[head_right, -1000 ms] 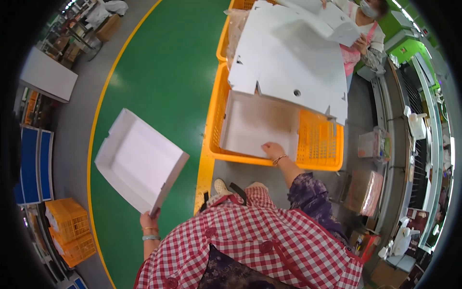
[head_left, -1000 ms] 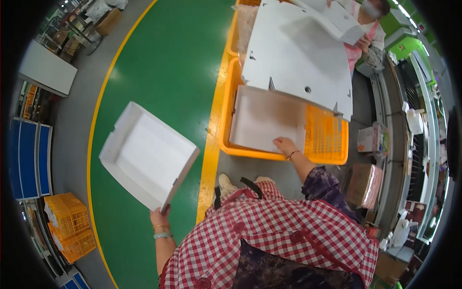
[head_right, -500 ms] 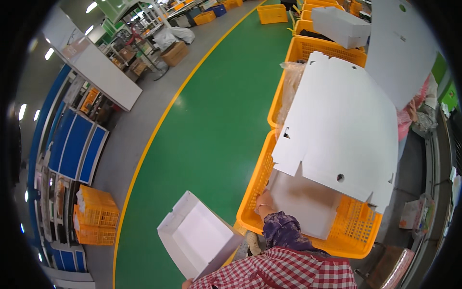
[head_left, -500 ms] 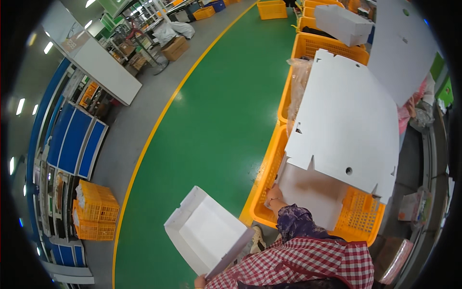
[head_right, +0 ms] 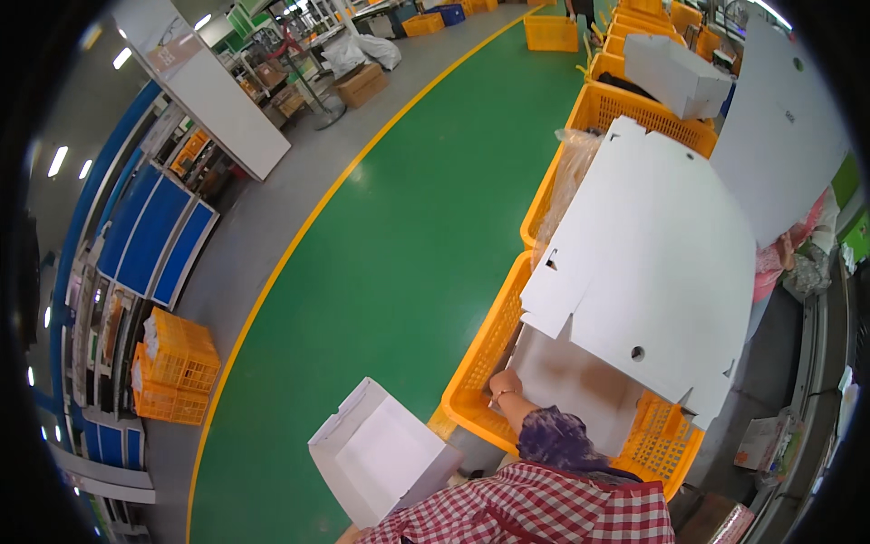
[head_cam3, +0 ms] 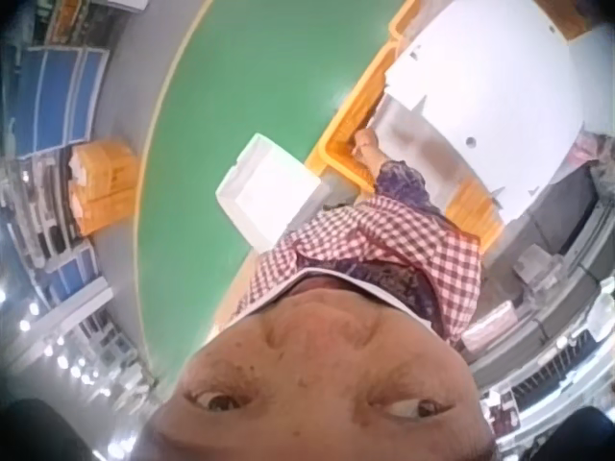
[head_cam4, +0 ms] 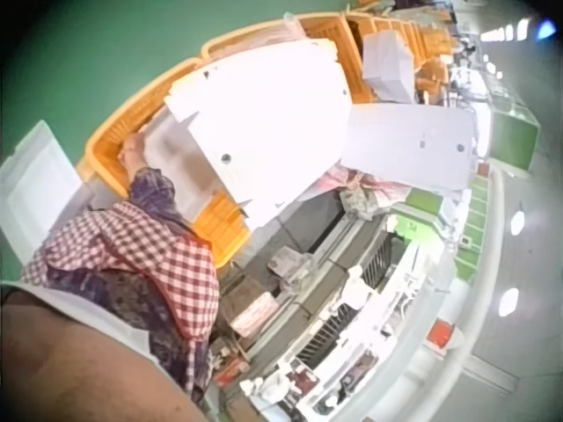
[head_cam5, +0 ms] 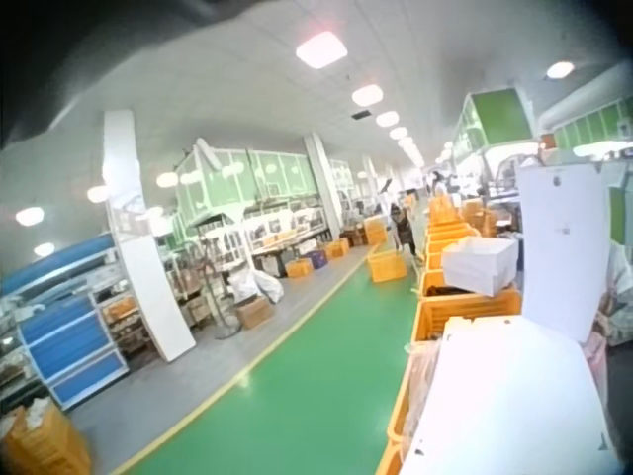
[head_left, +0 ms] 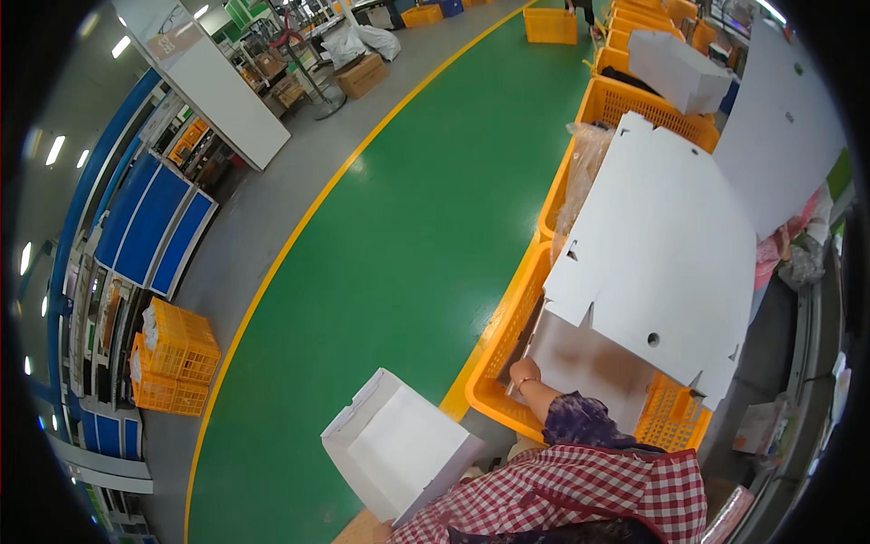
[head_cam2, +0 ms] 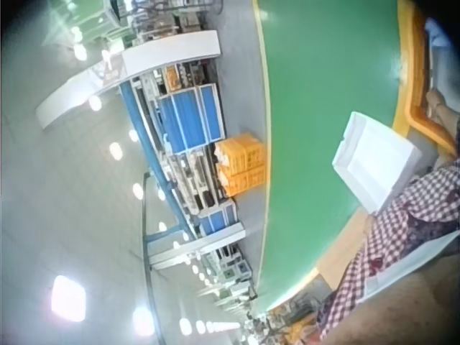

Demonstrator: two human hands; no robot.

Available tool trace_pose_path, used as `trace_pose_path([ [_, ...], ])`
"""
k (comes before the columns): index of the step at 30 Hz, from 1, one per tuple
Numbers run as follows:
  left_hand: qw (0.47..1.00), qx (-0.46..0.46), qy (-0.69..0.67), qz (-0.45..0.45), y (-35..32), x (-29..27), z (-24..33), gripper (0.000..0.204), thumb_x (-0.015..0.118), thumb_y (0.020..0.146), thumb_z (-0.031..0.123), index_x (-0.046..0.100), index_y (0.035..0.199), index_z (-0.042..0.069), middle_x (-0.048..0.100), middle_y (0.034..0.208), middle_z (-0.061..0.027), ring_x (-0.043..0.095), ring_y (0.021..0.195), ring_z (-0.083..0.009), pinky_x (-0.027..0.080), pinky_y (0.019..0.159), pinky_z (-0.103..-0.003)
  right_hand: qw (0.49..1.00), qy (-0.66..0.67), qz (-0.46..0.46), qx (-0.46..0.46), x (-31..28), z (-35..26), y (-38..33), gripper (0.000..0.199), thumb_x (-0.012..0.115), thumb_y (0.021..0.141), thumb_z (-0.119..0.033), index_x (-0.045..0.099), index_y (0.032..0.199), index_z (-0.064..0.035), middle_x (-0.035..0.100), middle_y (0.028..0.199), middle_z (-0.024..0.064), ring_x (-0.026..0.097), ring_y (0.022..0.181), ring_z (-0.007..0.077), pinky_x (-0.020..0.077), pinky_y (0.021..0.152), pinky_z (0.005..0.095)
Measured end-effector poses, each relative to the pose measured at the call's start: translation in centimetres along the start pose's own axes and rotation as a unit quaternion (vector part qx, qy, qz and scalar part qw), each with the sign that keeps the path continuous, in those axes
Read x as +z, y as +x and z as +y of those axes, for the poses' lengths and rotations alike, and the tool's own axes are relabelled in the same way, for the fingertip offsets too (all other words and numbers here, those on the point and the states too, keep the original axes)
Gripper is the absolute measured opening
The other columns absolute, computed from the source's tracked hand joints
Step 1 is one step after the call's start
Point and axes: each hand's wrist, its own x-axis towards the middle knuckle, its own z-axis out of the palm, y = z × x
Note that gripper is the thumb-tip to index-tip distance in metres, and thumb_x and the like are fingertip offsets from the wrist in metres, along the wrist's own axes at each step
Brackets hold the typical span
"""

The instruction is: The person assembles white cardboard boxes by folding flaps and tucking tabs into slots. They repeatedly pick flat box blanks from a yellow crate, fold the sides into shape, and place the finished boxes into a stack or another crate.

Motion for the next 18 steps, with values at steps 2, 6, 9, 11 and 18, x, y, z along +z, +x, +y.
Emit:
trace_pose_path([
  [2,1.0,0.011,-0.014,0.002,-0.1,1.6,-1.3,0.038,0.069,0.073,0.034,0.065,0.093,0.001,0.065,0.081,-0.0187,0.063,0.076,-0.0335,0.051,0.067,-0.039,0.976,0.188,0.055,0.099,-5.6,-0.9,-4.9,0.024,0.046,0.084,-0.008,0.068,0.083,0.0013,0.066,0.086,0.0201,0.066,0.079,0.0312,0.0532,0.069,0.0385],
  [6,0.996,0.081,0.017,0.039,0.3,1.6,-3.7,0.039,0.071,0.071,0.035,0.065,0.092,0.002,0.065,0.08,-0.0182,0.063,0.075,-0.0335,0.051,0.067,-0.039,0.991,0.088,-0.037,-0.097,-11.1,1.7,-6.6,0.024,0.051,0.081,-0.015,0.067,0.088,0.0007,0.064,0.093,0.0249,0.064,0.082,0.0353,0.0513,0.073,0.0414],
  [9,0.98,0.166,0.074,0.083,1.1,-0.5,-2.1,0.038,0.072,0.071,0.033,0.065,0.093,0.004,0.065,0.079,-0.0168,0.063,0.076,-0.0333,0.05,0.067,-0.04,0.971,0.216,-0.031,-0.101,-13.4,5.1,-7.1,0.03,0.056,0.076,-0.022,0.067,0.091,0.0014,0.065,0.089,0.024,0.064,0.079,0.0331,0.0502,0.069,0.0397],
  [11,0.974,0.192,0.071,0.097,-1.7,-2.7,-0.1,0.029,0.064,0.078,0.023,0.063,0.093,-0.001,0.065,0.086,-0.0188,0.064,0.08,-0.033,0.053,0.068,-0.04,0.907,0.416,-0.058,-0.035,-15.4,6.0,-8.8,0.033,0.059,0.073,-0.023,0.066,0.092,0.0025,0.066,0.087,0.0207,0.064,0.075,0.0287,0.0487,0.065,0.0387],
  [18,0.75,-0.001,-0.66,-0.035,0.3,0.4,-5.2,0.032,0.049,0.083,0.014,0.054,0.111,0.0,0.061,0.105,-0.0175,0.063,0.088,-0.0302,0.057,0.065,-0.044,0.951,0.274,-0.061,-0.132,-21.6,10.1,-11.7,0.033,0.058,0.081,-0.022,0.061,0.105,0.0002,0.065,0.097,0.013,0.061,0.086,0.0222,0.0476,0.076,0.0378],
])
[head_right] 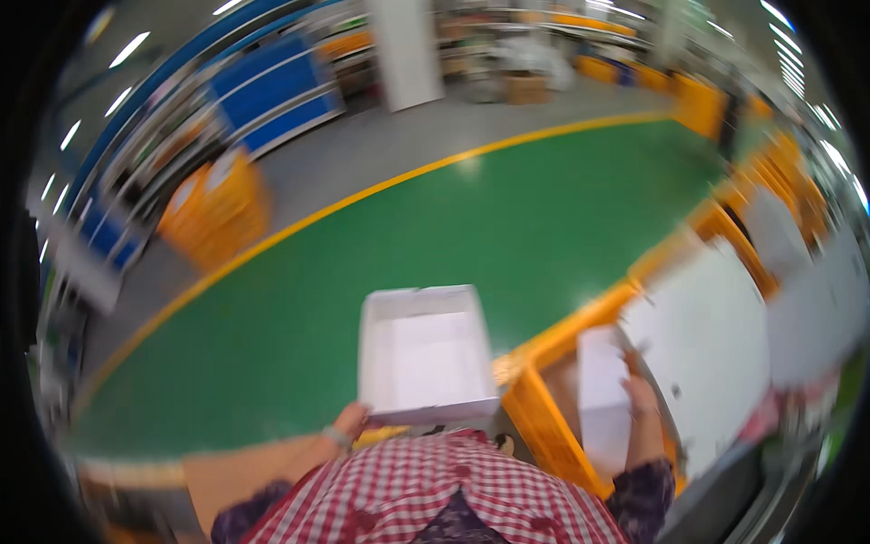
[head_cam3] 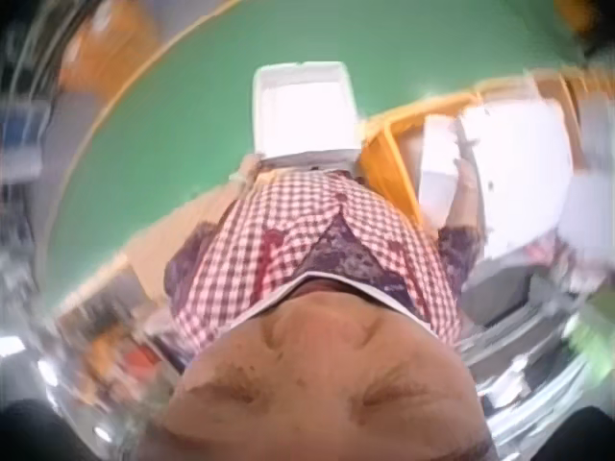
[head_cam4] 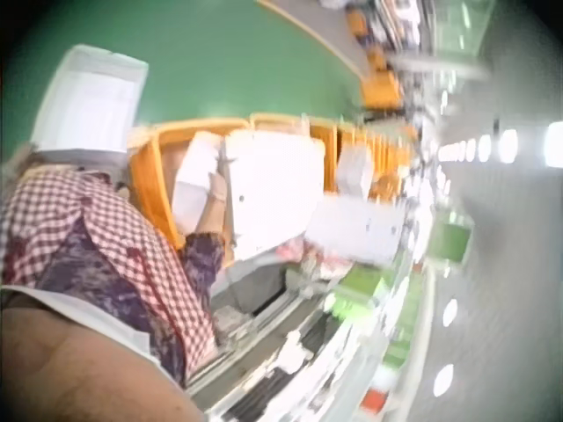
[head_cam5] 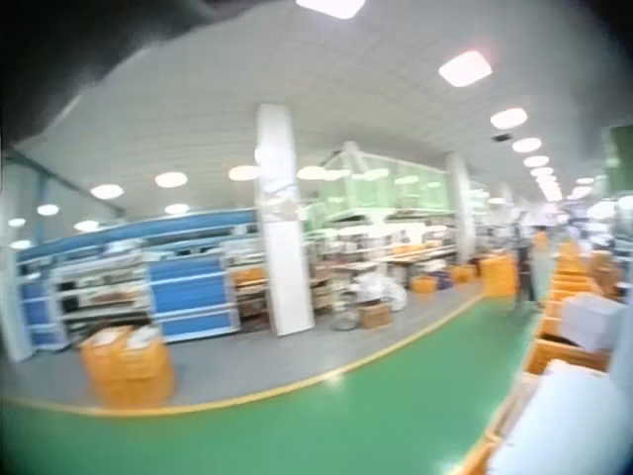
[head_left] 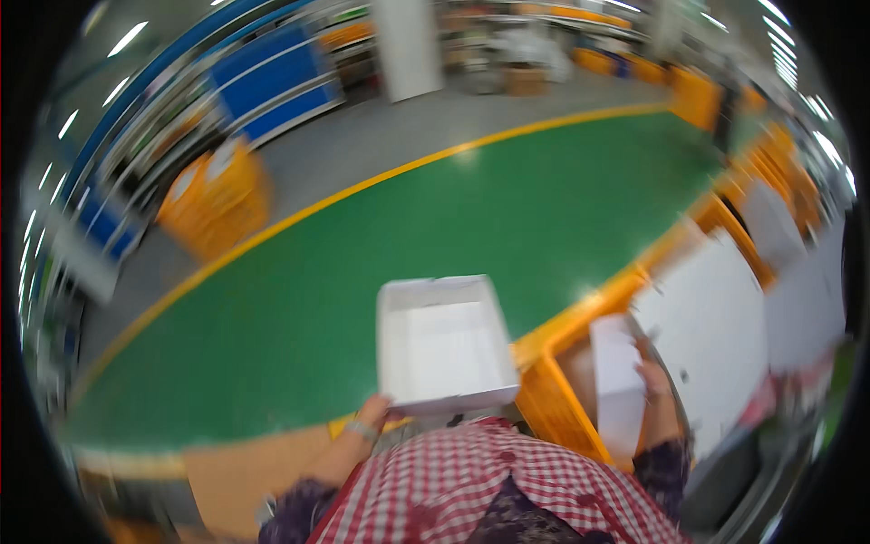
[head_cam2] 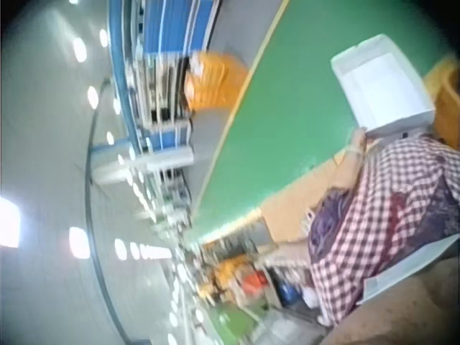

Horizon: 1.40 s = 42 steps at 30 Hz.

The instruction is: The person assembles white cardboard boxes by folding flaps and tucking tabs into slots. They repeatedly pick flat box blanks from a yellow crate, fold the sides into shape, and place the finished boxes into a stack or another crate.

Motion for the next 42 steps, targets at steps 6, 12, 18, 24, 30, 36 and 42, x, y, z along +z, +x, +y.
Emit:
trace_pose_path([
  [6,0.977,0.133,0.159,0.045,8.8,-2.3,-7.1,0.018,0.068,0.069,0.014,0.065,0.08,0.0,0.065,0.082,-0.0169,0.065,0.073,-0.0298,0.056,0.063,-0.039,0.98,-0.173,0.022,-0.101,-4.9,1.6,0.9,0.035,0.052,0.08,-0.028,0.063,0.09,0.0037,0.064,0.084,0.0208,0.061,0.077,0.0275,0.0468,0.072,0.0389],
  [12,0.952,0.134,0.267,0.063,16.3,-2.3,-16.1,0.033,0.051,0.078,0.012,0.057,0.108,-0.001,0.063,0.096,-0.02,0.065,0.081,-0.0342,0.055,0.061,-0.044,0.842,-0.498,0.051,-0.202,-4.4,1.6,5.2,0.034,0.046,0.083,-0.025,0.062,0.078,0.0045,0.06,0.076,0.0273,0.057,0.07,0.0397,0.0425,0.066,0.0475],
  [18,0.767,0.088,0.635,0.044,5.4,-0.6,-10.7,0.035,0.08,0.064,0.019,0.068,0.091,0.0,0.067,0.095,-0.0154,0.066,0.087,-0.0277,0.053,0.079,-0.033,0.896,-0.393,0.076,-0.19,-2.6,-3.4,1.9,0.034,0.046,0.083,-0.023,0.059,0.076,0.0081,0.058,0.068,0.0263,0.054,0.061,0.0348,0.0418,0.062,0.0448],
  [24,0.807,0.072,0.577,0.102,1.9,-2.6,-13.6,0.038,0.079,0.065,0.024,0.069,0.095,0.003,0.066,0.101,-0.0151,0.064,0.093,-0.0279,0.053,0.081,-0.033,0.906,-0.384,-0.015,-0.18,-4.2,-12.1,-6.5,0.031,0.047,0.085,-0.02,0.059,0.083,0.0088,0.059,0.066,0.0153,0.05,0.063,0.0195,0.0416,0.061,0.0355],
  [30,0.818,-0.051,0.563,0.106,0.4,-4.9,-13.2,0.028,0.072,0.072,0.022,0.07,0.094,0.004,0.066,0.104,-0.0133,0.062,0.1,-0.0274,0.048,0.088,-0.037,0.943,-0.277,-0.028,-0.183,-1.0,-23.1,-18.3,0.029,0.047,0.09,-0.012,0.058,0.108,0.007,0.064,0.091,0.0086,0.056,0.084,0.0154,0.045,0.076,0.0287],
  [36,0.692,-0.016,0.717,0.081,-0.3,-8.7,-12.0,0.04,0.069,0.075,0.037,0.068,0.094,0.001,0.064,0.103,-0.0181,0.063,0.09,-0.0302,0.051,0.08,-0.036,0.919,-0.24,-0.025,-0.311,3.6,-32.7,-26.4,0.029,0.046,0.092,-0.013,0.054,0.112,0.0073,0.06,0.102,0.0089,0.053,0.094,0.0143,0.0413,0.084,0.0266],
  [42,0.954,-0.042,-0.133,0.264,-0.1,-8.9,-10.0,0.042,0.047,0.082,0.009,0.05,0.123,0.005,0.06,0.107,-0.017,0.063,0.085,-0.031,0.053,0.061,-0.041,0.896,-0.146,0.036,-0.419,13.1,-37.4,-28.7,0.027,0.048,0.09,-0.013,0.056,0.104,0.0075,0.061,0.091,0.0107,0.056,0.085,0.0177,0.0441,0.077,0.0288],
])
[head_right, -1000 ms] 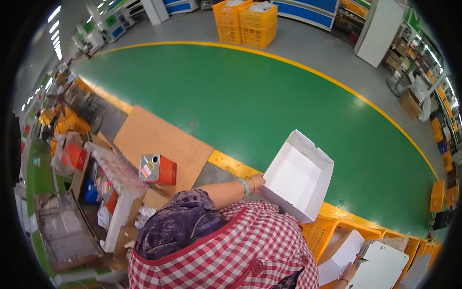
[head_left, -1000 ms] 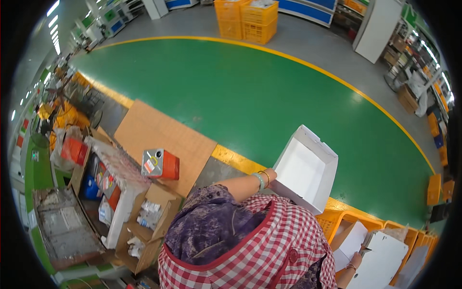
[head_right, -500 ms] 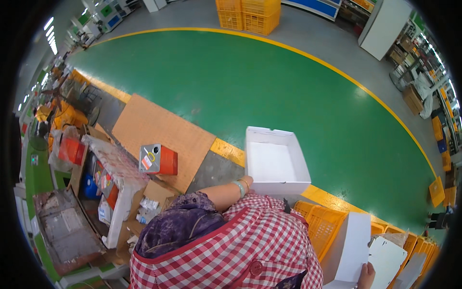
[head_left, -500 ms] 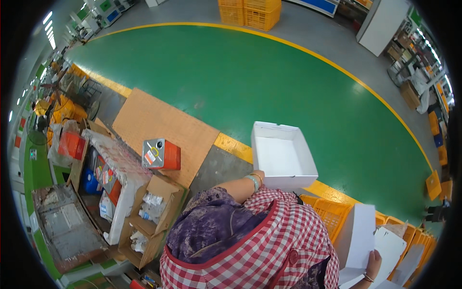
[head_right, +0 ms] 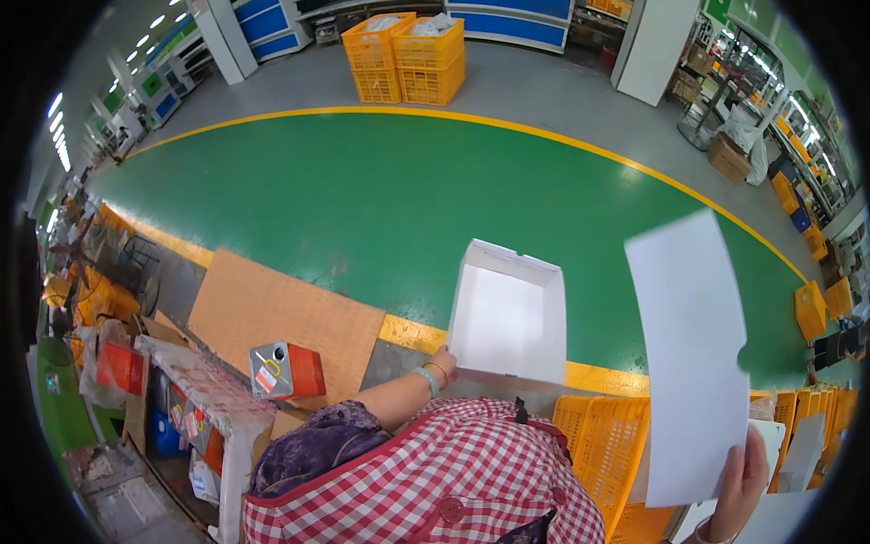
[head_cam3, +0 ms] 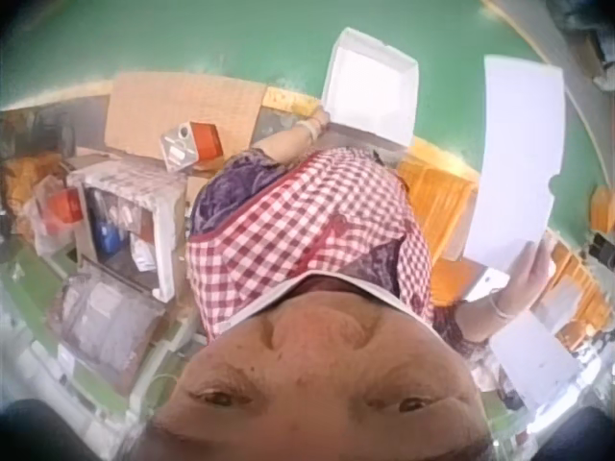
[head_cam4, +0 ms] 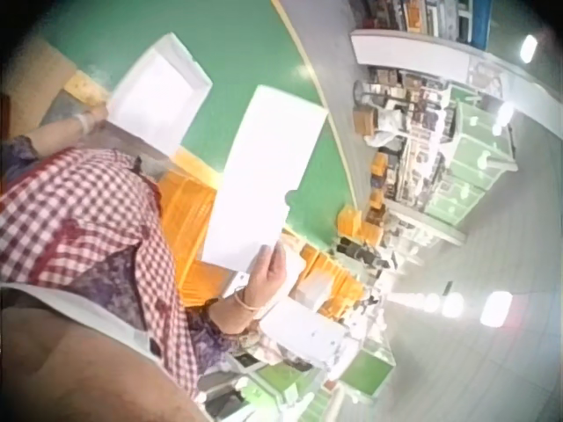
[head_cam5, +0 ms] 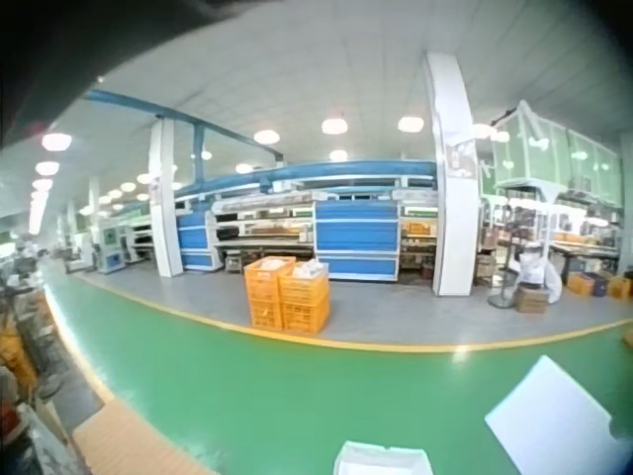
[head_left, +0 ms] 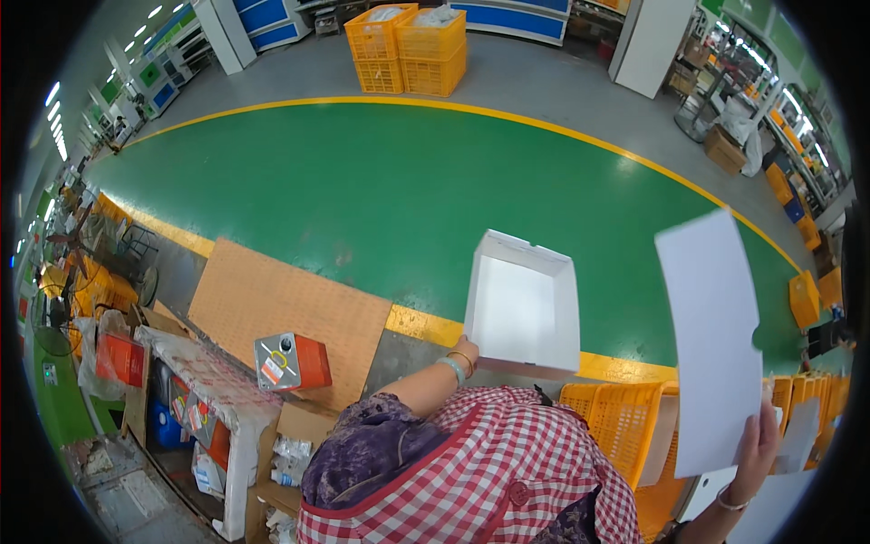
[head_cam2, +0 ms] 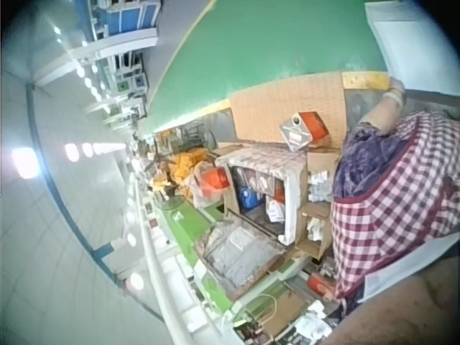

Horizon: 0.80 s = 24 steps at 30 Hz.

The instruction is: The person assembles white cardboard boxes by folding flaps and tucking tabs into slots. They repeatedly pick flat box blanks from a yellow crate, fold the sides into shape, and place the finished boxes into a stack or another crate.

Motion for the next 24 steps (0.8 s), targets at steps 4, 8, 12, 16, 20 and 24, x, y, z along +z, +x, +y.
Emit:
trace_pose_path([
  [4,0.982,0.011,-0.003,-0.186,-2.1,-0.7,3.7,0.052,0.038,0.079,0.001,0.039,0.131,0.009,0.056,0.111,-0.0171,0.063,0.086,-0.0326,0.055,0.058,-0.043,0.991,0.039,0.023,-0.124,4.7,-1.6,1.7,0.028,0.051,0.09,-0.008,0.053,0.113,0.0061,0.062,0.096,0.0083,0.057,0.089,0.0163,0.0447,0.08,0.0273],
  [8,0.974,0.035,-0.009,-0.225,-1.1,-1.8,4.0,0.048,0.039,0.08,0.002,0.042,0.128,0.01,0.058,0.107,-0.0171,0.063,0.086,-0.0348,0.057,0.062,-0.044,0.932,-0.108,-0.125,-0.321,13.9,-3.0,2.5,0.033,0.061,0.077,0.001,0.058,0.109,-0.004,0.061,0.078,0.0098,0.059,0.076,0.0241,0.047,0.067,0.0326],
  [12,0.974,0.035,-0.033,-0.224,-2.7,-3.8,6.4,0.042,0.043,0.085,0.006,0.041,0.127,0.003,0.057,0.112,-0.0186,0.061,0.094,-0.035,0.058,0.069,-0.044,0.889,-0.139,-0.194,-0.392,23.6,-0.4,1.4,0.022,0.062,0.074,-0.004,0.059,0.095,-0.0075,0.056,0.069,0.0081,0.055,0.067,0.0263,0.0454,0.06,0.0381],
  [16,0.973,0.038,-0.076,-0.215,-5.8,-6.4,7.7,0.038,0.043,0.088,0.008,0.044,0.125,0.001,0.054,0.117,-0.0189,0.06,0.097,-0.0364,0.058,0.072,-0.044,0.909,-0.088,-0.196,-0.357,28.4,1.9,0.6,0.018,0.062,0.075,-0.007,0.06,0.093,-0.0082,0.058,0.071,0.0086,0.056,0.069,0.0264,0.0459,0.061,0.0372],
  [20,0.978,0.056,-0.068,-0.191,-5.2,-8.1,6.4,0.034,0.041,0.091,0.013,0.046,0.123,0.002,0.055,0.118,-0.0164,0.06,0.097,-0.0335,0.056,0.076,-0.044,0.911,-0.056,-0.205,-0.354,29.3,1.2,0.9,0.018,0.061,0.074,-0.005,0.061,0.092,-0.0085,0.059,0.073,0.0087,0.056,0.07,0.0266,0.0463,0.063,0.0368],
  [24,0.976,0.08,-0.103,-0.171,-4.2,-8.5,5.3,0.032,0.042,0.093,0.021,0.049,0.119,0.005,0.057,0.115,-0.0146,0.061,0.097,-0.0291,0.056,0.075,-0.04,0.912,-0.059,-0.172,-0.369,28.2,0.9,1.4,0.02,0.061,0.072,-0.003,0.061,0.092,-0.008,0.059,0.074,0.0082,0.056,0.071,0.0271,0.0461,0.064,0.0372],
])
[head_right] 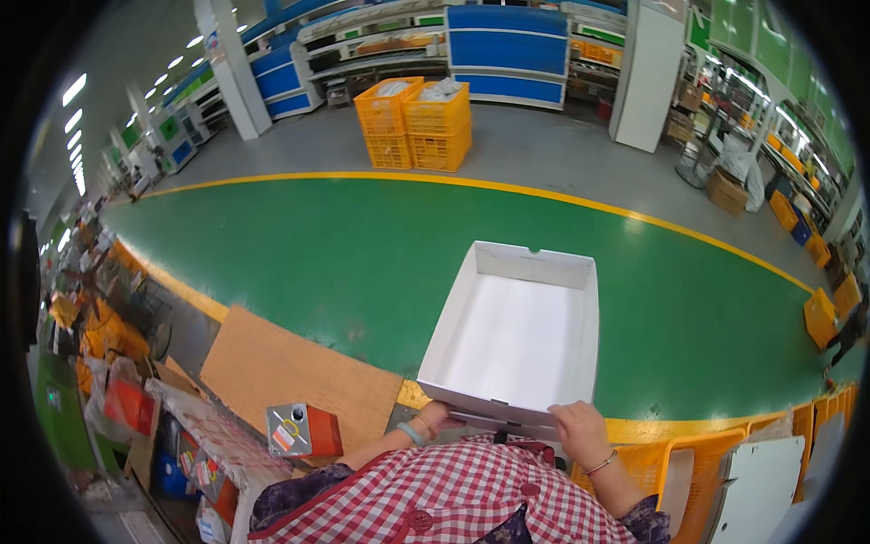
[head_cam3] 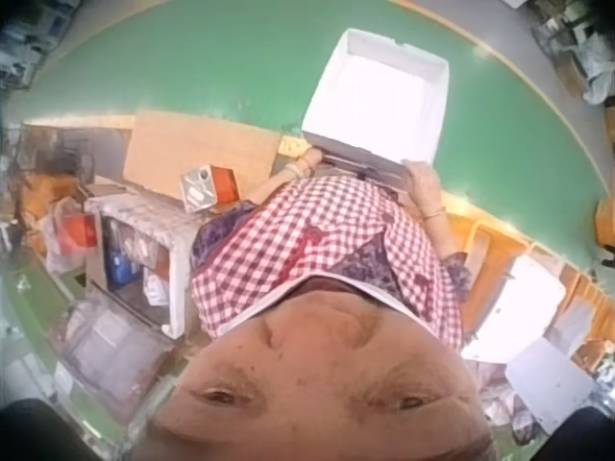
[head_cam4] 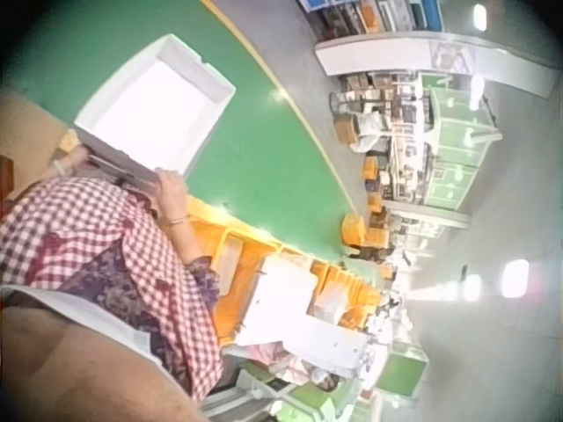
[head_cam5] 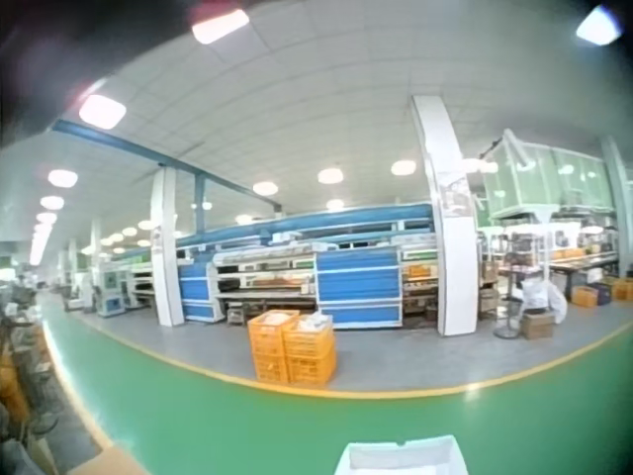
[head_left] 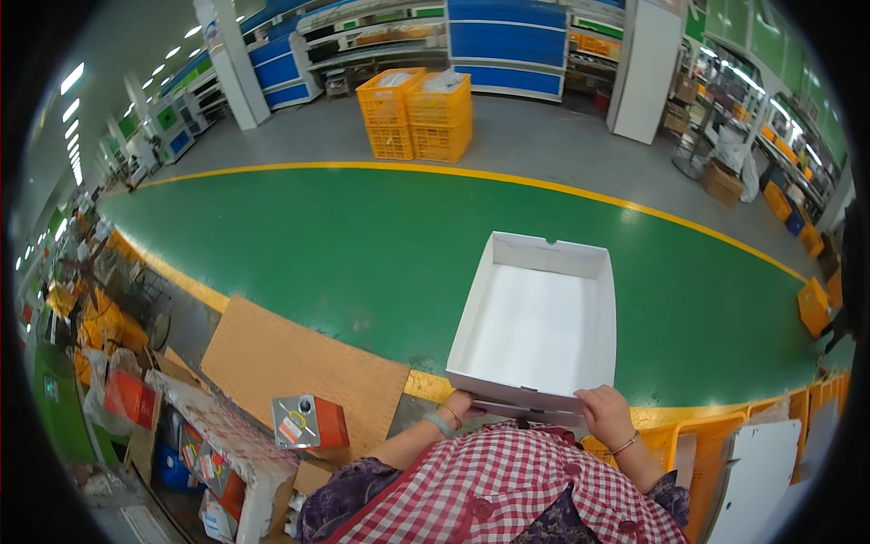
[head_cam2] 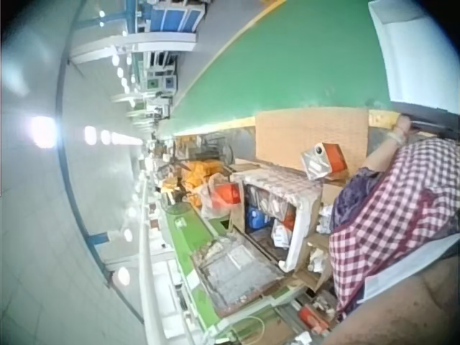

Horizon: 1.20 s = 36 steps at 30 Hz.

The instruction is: The person assembles white cardboard boxes by folding flaps and tucking tabs into slots. They repeatedly pick flat box blanks from a yellow crate, fold the sides into shape, and place the finished boxes into a stack or another crate.

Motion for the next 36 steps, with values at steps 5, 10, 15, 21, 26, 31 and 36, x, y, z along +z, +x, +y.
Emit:
trace_pose_path([
  [5,0.994,0.068,-0.022,-0.085,1.1,-2.1,-0.2,0.027,0.046,0.093,0.017,0.05,0.118,0.007,0.056,0.115,-0.0122,0.059,0.1,-0.0269,0.055,0.079,-0.039,0.999,-0.041,0.003,0.016,-1.6,-0.2,-0.7,0.019,0.061,0.072,-0.006,0.061,0.091,-0.0094,0.059,0.075,0.0054,0.056,0.075,0.0242,0.044,0.072,0.0379],
  [10,0.994,0.082,0.001,-0.078,2.9,-2.9,0.4,0.034,0.049,0.092,0.035,0.054,0.113,0.01,0.06,0.104,-0.0109,0.06,0.094,-0.0275,0.053,0.081,-0.041,0.996,-0.084,0.009,0.03,0.1,0.2,-3.1,0.023,0.064,0.071,-0.013,0.061,0.094,-0.012,0.06,0.079,0.0025,0.055,0.083,0.0213,0.0398,0.089,0.0402],
  [15,0.978,0.159,0.039,-0.133,4.3,-2.2,0.8,0.033,0.055,0.088,0.034,0.055,0.112,0.01,0.06,0.103,-0.0086,0.059,0.092,-0.0246,0.053,0.079,-0.04,0.994,-0.077,0.068,0.038,-1.9,-1.0,-3.5,0.028,0.068,0.073,-0.025,0.061,0.096,-0.0119,0.06,0.086,0.0029,0.054,0.097,0.0228,0.0358,0.096,0.0427],
  [21,0.966,0.171,0.12,-0.155,3.3,0.4,2.6,0.036,0.055,0.089,0.034,0.054,0.113,0.007,0.058,0.107,-0.0112,0.057,0.095,-0.0262,0.052,0.081,-0.041,0.955,-0.06,0.272,0.102,-4.3,-1.3,-5.8,0.029,0.068,0.075,-0.021,0.061,0.1,-0.0098,0.06,0.099,0.0076,0.054,0.102,0.0244,0.0383,0.096,0.0416],
  [26,0.929,0.224,0.224,-0.193,2.8,3.1,3.8,0.039,0.055,0.089,0.033,0.053,0.114,0.005,0.056,0.11,-0.0133,0.057,0.098,-0.0277,0.052,0.083,-0.041,0.882,-0.138,0.376,0.25,-5.9,1.1,-14.2,0.017,0.065,0.076,-0.013,0.065,0.093,-0.0093,0.063,0.091,0.0075,0.058,0.093,0.0259,0.0467,0.083,0.0377],
  [31,0.87,0.292,0.335,-0.214,2.8,6.6,3.8,0.041,0.056,0.089,0.033,0.052,0.116,0.002,0.055,0.113,-0.0154,0.056,0.1,-0.0291,0.051,0.085,-0.042,0.689,-0.058,0.421,0.587,-4.2,5.8,-29.5,0.019,0.056,0.083,-0.02,0.066,0.091,-0.0065,0.065,0.088,0.0135,0.061,0.085,0.0284,0.0482,0.075,0.0368],
  [36,0.966,0.134,0.109,-0.193,2.3,8.8,4.0,0.047,0.051,0.091,0.035,0.045,0.126,0.004,0.051,0.122,-0.0147,0.051,0.109,-0.0304,0.045,0.093,-0.048,0.607,0.076,0.223,0.759,-2.8,10.9,-38.2,0.02,0.056,0.082,-0.018,0.068,0.091,-0.0047,0.069,0.081,0.0101,0.066,0.072,0.02,0.051,0.068,0.0306],
])
